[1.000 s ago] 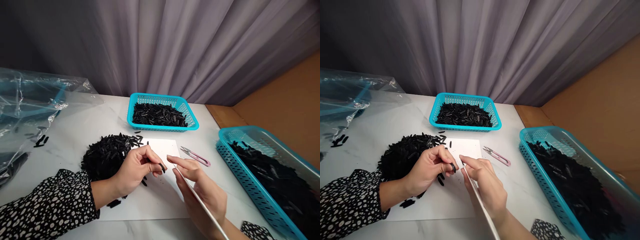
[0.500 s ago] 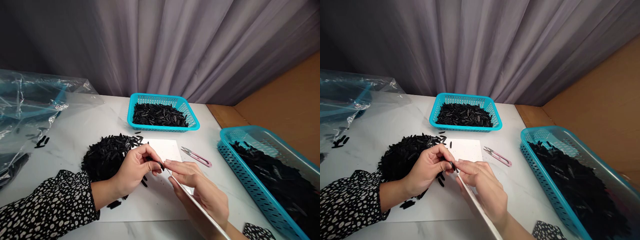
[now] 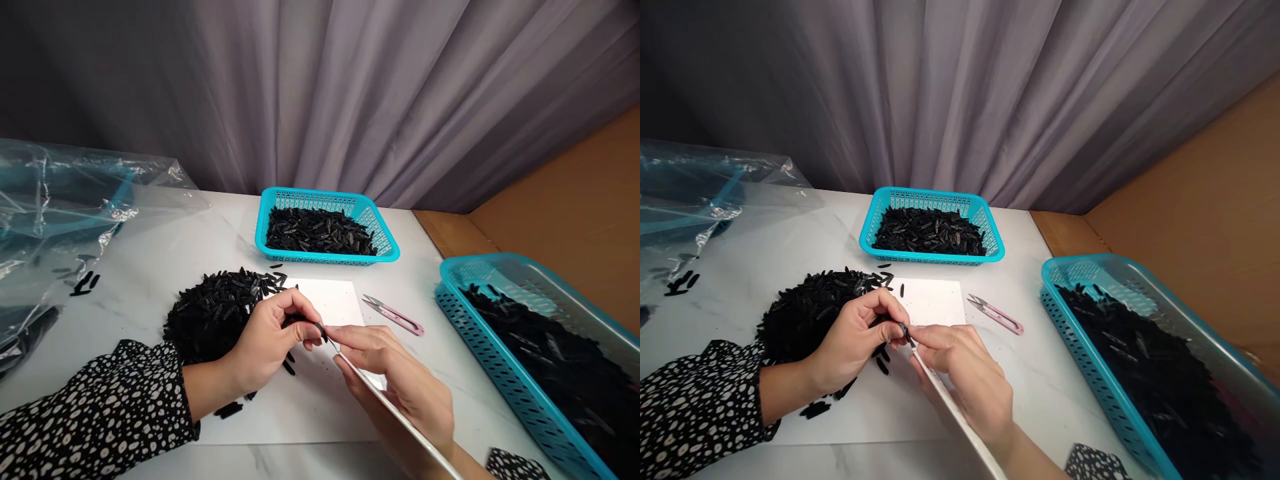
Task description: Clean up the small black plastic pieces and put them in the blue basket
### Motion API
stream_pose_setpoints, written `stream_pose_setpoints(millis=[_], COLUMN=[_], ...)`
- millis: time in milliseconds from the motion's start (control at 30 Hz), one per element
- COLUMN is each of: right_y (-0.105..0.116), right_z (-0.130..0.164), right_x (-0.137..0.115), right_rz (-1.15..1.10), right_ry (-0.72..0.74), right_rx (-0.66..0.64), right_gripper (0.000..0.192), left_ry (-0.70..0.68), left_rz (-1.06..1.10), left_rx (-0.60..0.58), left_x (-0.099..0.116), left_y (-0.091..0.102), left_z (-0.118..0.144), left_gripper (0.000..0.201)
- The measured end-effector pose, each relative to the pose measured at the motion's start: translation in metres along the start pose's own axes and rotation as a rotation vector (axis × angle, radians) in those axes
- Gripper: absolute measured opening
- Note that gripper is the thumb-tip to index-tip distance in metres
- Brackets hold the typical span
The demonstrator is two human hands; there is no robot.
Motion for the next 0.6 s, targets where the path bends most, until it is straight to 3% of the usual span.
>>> stream_pose_setpoints(millis=[300,500,600], right_y=[-0.003,-0.01,-0.01], right_z=[-0.001,-0.007,-0.007], right_x=[0.001,-0.016,-0.018], right_rz=[0.071,0.291,0.341], right_ry=[0.138,0.3,0.319], right_rx=[-0.027,-0.145,-0.134], right_gripper=[0.015,0.019,0.018], left_ry=[0.029,0.096,0.093], left_rz=[0.079,0.122,0.117], left_rx=[-0.072,-0.107,-0.099], left_x=[-0.008,-0.01,-0.009], left_y=[-0.001,-0.005,-0.006], left_z=[-0.001,0.0,0.0], left_gripper=[0.025,0.024,0.021])
Point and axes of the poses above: each hand's wrist, its own z-axis away from the middle knuckle, its own y-axis out of the back of the hand, x = y × z, the point moved 7 cm from there along -z, towards the middle knuckle, and after that the axes turned 14 degrees about -z, right-handed, at the moved point
